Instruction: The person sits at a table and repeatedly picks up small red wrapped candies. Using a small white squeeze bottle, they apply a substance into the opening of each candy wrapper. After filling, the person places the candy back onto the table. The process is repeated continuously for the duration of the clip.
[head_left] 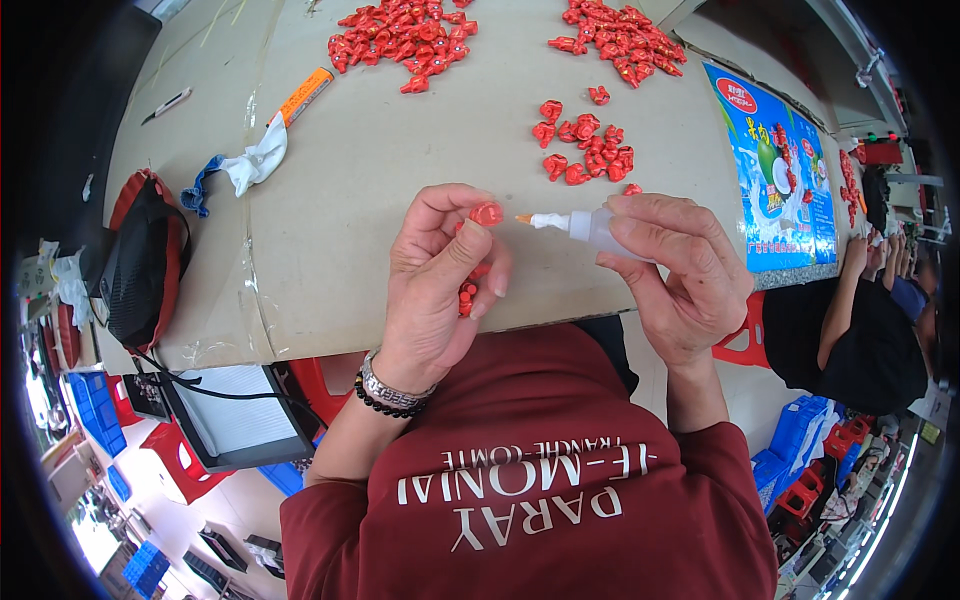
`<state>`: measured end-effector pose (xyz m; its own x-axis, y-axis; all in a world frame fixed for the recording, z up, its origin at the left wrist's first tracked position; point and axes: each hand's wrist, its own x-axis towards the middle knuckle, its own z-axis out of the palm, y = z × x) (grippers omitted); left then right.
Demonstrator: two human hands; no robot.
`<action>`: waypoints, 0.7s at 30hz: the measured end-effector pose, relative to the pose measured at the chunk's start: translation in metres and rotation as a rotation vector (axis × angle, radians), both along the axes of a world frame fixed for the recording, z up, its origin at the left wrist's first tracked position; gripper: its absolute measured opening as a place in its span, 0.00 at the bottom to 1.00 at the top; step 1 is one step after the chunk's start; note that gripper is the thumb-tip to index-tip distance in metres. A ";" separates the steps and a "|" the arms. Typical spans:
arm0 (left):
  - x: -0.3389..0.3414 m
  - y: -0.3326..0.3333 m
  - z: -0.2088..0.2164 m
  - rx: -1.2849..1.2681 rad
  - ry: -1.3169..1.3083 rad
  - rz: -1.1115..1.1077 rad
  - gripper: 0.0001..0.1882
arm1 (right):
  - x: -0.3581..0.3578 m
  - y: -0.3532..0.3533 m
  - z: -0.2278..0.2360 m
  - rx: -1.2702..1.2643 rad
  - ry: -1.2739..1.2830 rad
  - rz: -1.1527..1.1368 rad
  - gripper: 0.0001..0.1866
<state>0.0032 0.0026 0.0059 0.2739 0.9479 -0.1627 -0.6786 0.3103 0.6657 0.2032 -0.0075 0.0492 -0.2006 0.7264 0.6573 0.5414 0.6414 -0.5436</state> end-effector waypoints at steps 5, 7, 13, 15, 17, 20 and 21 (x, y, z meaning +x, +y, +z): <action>-0.001 0.001 -0.001 0.002 -0.007 -0.015 0.09 | 0.005 -0.002 0.001 -0.070 0.133 -0.058 0.21; -0.003 0.001 -0.004 -0.026 -0.046 -0.029 0.09 | 0.008 0.002 0.003 -0.230 0.428 -0.108 0.23; -0.009 -0.004 -0.004 -0.153 -0.190 -0.064 0.11 | 0.022 0.023 -0.004 -0.698 0.934 -0.063 0.22; -0.010 -0.005 -0.004 -0.162 -0.201 -0.076 0.11 | 0.021 0.026 -0.012 -0.737 0.826 -0.049 0.18; -0.011 -0.006 -0.003 -0.159 -0.200 -0.085 0.11 | 0.020 0.031 -0.021 -0.752 0.638 -0.099 0.13; -0.013 -0.008 -0.003 -0.156 -0.207 -0.096 0.11 | 0.011 0.039 -0.025 -0.530 -0.020 -0.339 0.11; -0.013 -0.009 -0.004 -0.150 -0.202 -0.103 0.11 | 0.010 0.039 -0.026 -0.461 -0.125 -0.350 0.10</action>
<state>-0.0102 -0.0068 0.0018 0.4089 0.8827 -0.2317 -0.7525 0.4697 0.4616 0.2132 0.0318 0.0228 0.0463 0.9686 0.2444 0.7561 0.1259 -0.6422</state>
